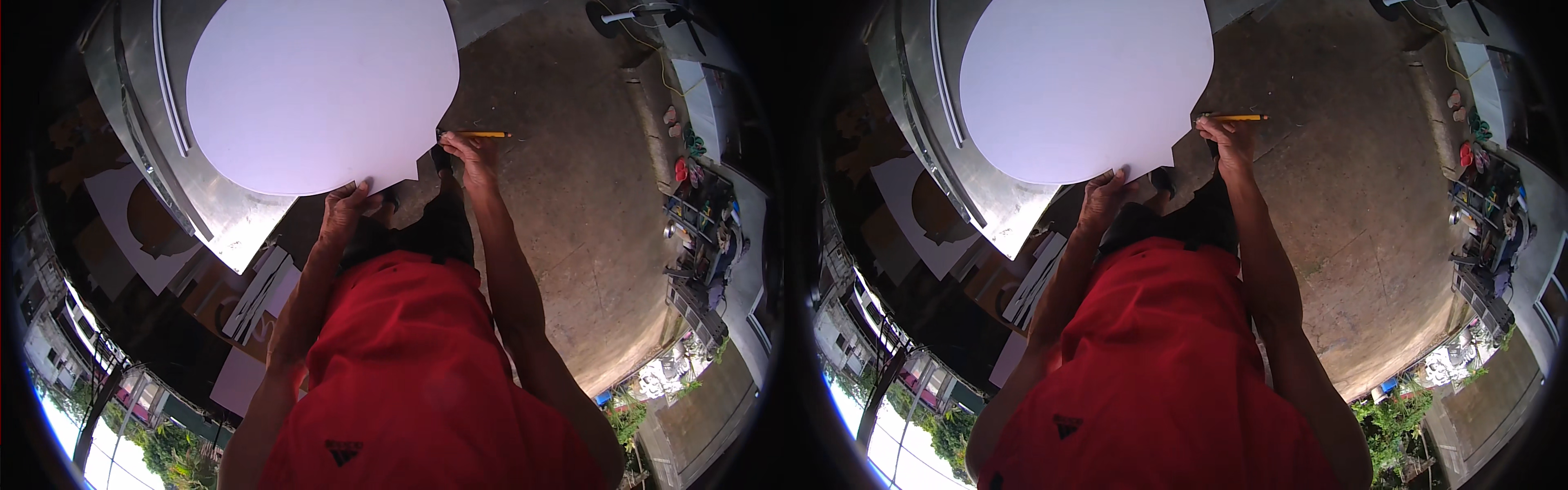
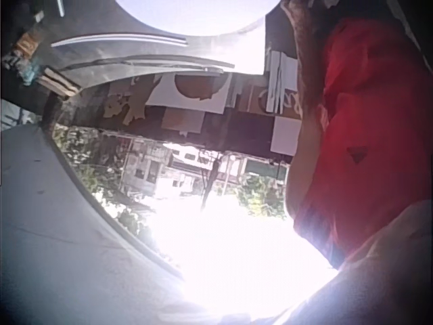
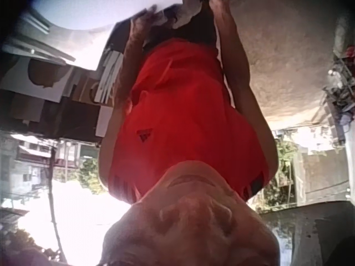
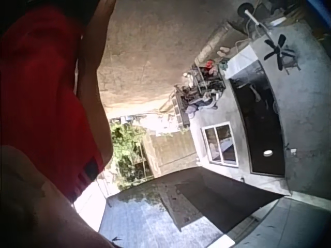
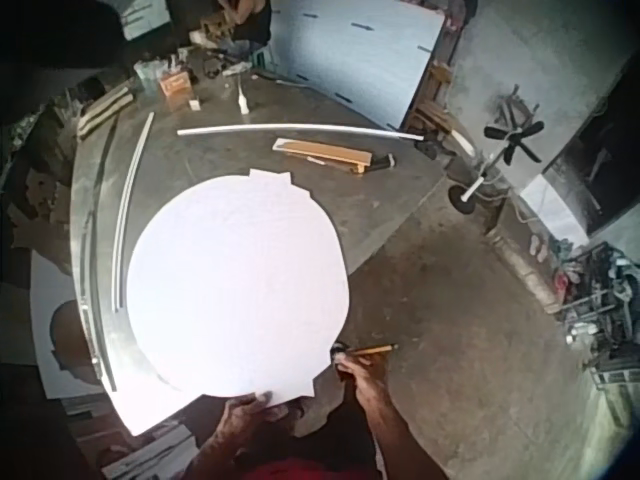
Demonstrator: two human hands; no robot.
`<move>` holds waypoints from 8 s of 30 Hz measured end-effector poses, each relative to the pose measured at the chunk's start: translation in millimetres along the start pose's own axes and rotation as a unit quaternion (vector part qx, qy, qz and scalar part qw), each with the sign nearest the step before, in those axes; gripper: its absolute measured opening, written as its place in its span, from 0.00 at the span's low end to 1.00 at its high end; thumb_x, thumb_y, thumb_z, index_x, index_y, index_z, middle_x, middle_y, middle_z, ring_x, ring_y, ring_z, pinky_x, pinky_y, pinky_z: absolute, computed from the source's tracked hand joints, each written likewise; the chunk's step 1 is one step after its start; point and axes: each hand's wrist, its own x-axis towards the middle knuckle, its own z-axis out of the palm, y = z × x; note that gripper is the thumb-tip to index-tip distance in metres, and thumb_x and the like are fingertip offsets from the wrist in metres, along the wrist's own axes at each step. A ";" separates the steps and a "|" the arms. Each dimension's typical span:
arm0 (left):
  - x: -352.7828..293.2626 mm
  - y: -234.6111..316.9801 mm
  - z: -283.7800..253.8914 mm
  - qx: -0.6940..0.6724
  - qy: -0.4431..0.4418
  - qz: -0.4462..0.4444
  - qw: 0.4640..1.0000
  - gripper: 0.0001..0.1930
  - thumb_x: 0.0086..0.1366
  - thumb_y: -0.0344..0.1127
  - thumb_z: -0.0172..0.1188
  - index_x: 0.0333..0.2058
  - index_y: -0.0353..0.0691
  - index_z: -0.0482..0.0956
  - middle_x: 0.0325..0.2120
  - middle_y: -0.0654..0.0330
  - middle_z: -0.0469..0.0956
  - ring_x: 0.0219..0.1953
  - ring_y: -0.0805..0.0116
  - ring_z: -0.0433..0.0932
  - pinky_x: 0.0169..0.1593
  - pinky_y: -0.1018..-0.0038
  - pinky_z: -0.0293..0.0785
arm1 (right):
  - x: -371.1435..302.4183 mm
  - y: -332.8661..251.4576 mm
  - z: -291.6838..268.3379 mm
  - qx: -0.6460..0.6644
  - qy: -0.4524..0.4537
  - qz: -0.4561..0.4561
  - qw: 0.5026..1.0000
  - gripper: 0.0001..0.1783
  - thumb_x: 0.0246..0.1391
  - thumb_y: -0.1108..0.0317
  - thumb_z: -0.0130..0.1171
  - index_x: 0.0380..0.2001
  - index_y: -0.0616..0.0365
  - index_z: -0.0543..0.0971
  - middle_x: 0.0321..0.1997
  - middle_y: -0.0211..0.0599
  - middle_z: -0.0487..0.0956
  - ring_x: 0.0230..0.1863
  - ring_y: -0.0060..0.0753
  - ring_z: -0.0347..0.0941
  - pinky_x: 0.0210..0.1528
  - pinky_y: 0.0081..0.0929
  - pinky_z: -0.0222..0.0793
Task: The person traces the outline of a large white circular template onto a metal sheet using a pencil. They then pick up a long white plastic strip, measure it against the template, and cut it to size using a utility knife.
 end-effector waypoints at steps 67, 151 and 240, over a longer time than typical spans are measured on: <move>28.9 -24.9 43.3 -0.188 -0.036 0.012 0.981 0.16 0.66 0.36 0.60 0.49 0.36 0.72 0.43 0.55 0.77 0.46 0.57 0.78 0.55 0.59 0.75 | -17.0 16.8 -17.5 0.125 0.098 0.006 0.987 0.08 0.47 0.77 0.67 0.32 0.66 0.80 0.30 0.42 0.83 0.31 0.32 0.82 0.36 0.25 0.79; 79.1 -25.1 146.9 -0.131 -0.130 -0.109 0.977 0.23 0.64 0.49 0.61 0.54 0.49 0.71 0.54 0.64 0.73 0.61 0.65 0.62 0.63 0.59 0.52 | 81.8 -9.0 -6.3 0.018 0.264 -0.218 0.939 0.09 0.38 0.76 0.70 0.27 0.66 0.82 0.29 0.39 0.83 0.29 0.30 0.79 0.37 0.26 0.73; 105.4 -8.4 201.9 -0.198 -0.054 -0.020 0.978 0.28 0.66 0.54 0.57 0.56 0.41 0.69 0.48 0.60 0.78 0.54 0.59 0.73 0.62 0.54 0.58 | 28.7 -22.5 -61.7 0.150 0.154 -0.017 0.977 0.07 0.48 0.75 0.66 0.33 0.61 0.81 0.34 0.39 0.84 0.38 0.31 0.81 0.45 0.25 0.75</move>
